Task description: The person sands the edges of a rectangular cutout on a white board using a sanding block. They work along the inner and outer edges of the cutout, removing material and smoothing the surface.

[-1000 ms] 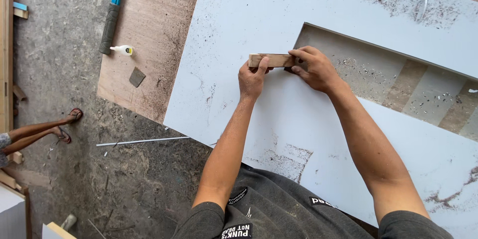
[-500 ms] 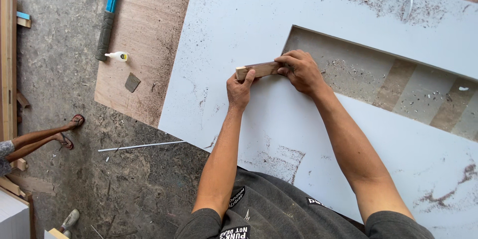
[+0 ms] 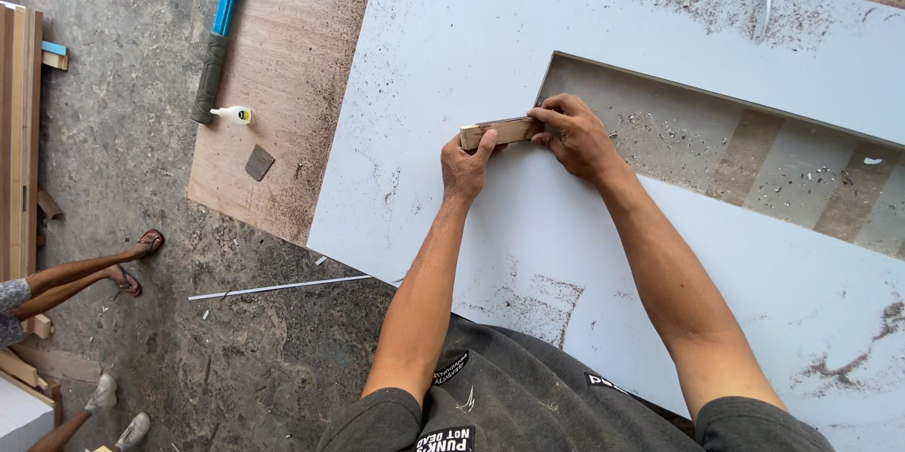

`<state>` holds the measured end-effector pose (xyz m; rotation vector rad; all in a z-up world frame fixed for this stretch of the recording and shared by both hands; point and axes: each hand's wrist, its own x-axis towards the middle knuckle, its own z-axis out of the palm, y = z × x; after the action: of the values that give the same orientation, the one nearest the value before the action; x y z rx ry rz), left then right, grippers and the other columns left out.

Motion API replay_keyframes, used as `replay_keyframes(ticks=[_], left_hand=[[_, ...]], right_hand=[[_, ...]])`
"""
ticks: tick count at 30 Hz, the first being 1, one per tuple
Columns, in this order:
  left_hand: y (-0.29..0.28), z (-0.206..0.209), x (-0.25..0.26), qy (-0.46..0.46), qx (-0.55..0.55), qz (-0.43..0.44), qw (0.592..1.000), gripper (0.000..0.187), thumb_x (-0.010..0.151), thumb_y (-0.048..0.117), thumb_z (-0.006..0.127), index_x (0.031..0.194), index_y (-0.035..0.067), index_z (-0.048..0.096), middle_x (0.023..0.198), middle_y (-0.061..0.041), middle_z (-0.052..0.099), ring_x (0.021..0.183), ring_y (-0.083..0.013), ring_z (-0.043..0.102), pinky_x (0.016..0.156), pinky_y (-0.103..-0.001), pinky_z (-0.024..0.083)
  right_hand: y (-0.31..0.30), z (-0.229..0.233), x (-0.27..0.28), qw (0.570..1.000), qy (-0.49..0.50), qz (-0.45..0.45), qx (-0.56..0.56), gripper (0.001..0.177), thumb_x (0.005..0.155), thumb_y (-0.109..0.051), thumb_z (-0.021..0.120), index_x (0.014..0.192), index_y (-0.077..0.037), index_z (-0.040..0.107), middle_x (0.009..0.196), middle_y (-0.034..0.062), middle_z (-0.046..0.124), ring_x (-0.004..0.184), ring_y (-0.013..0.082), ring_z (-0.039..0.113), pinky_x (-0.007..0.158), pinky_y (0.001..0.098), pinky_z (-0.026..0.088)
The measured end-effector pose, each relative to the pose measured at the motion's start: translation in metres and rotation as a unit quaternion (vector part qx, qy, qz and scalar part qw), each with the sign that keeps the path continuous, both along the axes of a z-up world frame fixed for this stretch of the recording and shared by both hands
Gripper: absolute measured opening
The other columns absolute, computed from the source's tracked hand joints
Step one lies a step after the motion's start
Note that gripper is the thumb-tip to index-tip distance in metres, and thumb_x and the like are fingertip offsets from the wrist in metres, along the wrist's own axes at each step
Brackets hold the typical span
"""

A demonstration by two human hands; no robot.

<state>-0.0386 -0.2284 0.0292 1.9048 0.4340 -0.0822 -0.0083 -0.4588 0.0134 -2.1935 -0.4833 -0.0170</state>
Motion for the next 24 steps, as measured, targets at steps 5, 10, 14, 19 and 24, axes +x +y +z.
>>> replay_keyframes(ticks=[5,10,14,19,24], left_hand=[[-0.003,0.032,0.014,-0.011,0.003,-0.013,1.0,0.039,0.086,0.048,0.079,0.075,0.013,0.066,0.061,-0.001,0.055,0.062,-0.0115,0.052,0.055,-0.031,0.045],[-0.01,0.043,0.016,-0.026,0.003,-0.015,1.0,0.037,0.086,0.045,0.079,0.072,0.014,0.064,0.06,0.002,0.054,0.061,-0.0088,0.051,0.053,-0.029,0.044],[-0.019,0.027,0.021,0.001,0.016,-0.033,0.999,0.04,0.084,0.046,0.081,0.078,0.008,0.068,0.063,-0.007,0.061,0.064,-0.015,0.057,0.058,-0.034,0.049],[-0.008,0.049,0.013,0.023,0.009,-0.044,0.999,0.043,0.083,0.051,0.08,0.078,0.009,0.07,0.064,-0.007,0.062,0.064,-0.0155,0.058,0.059,-0.035,0.051],[-0.002,0.049,0.021,0.015,-0.002,-0.034,0.999,0.041,0.084,0.048,0.08,0.082,0.008,0.072,0.067,-0.007,0.064,0.066,-0.0168,0.06,0.061,-0.036,0.053]], right_hand=[[0.004,0.017,0.001,1.0,-0.004,0.003,0.0,0.037,0.094,-0.032,0.077,0.129,-0.025,0.069,0.115,0.0043,0.062,0.114,0.0284,0.063,0.101,0.0439,0.049],[0.003,0.014,0.005,0.998,-0.055,0.008,-0.013,0.037,0.091,-0.029,0.08,0.125,-0.025,0.068,0.116,0.005,0.064,0.114,0.0295,0.064,0.098,0.0455,0.049],[-0.007,-0.001,0.002,1.0,-0.02,-0.01,-0.017,0.037,0.09,-0.028,0.08,0.124,-0.02,0.067,0.115,0.0066,0.063,0.114,0.0298,0.064,0.099,0.0429,0.052],[0.004,0.004,-0.001,0.998,-0.048,-0.005,-0.034,0.036,0.091,-0.033,0.079,0.123,-0.023,0.069,0.111,0.0031,0.062,0.113,0.0273,0.062,0.094,0.0411,0.051],[0.009,0.022,-0.002,0.998,-0.054,-0.015,-0.042,0.034,0.091,-0.041,0.079,0.12,-0.025,0.071,0.107,0.001,0.064,0.108,0.0254,0.064,0.09,0.0407,0.051]])
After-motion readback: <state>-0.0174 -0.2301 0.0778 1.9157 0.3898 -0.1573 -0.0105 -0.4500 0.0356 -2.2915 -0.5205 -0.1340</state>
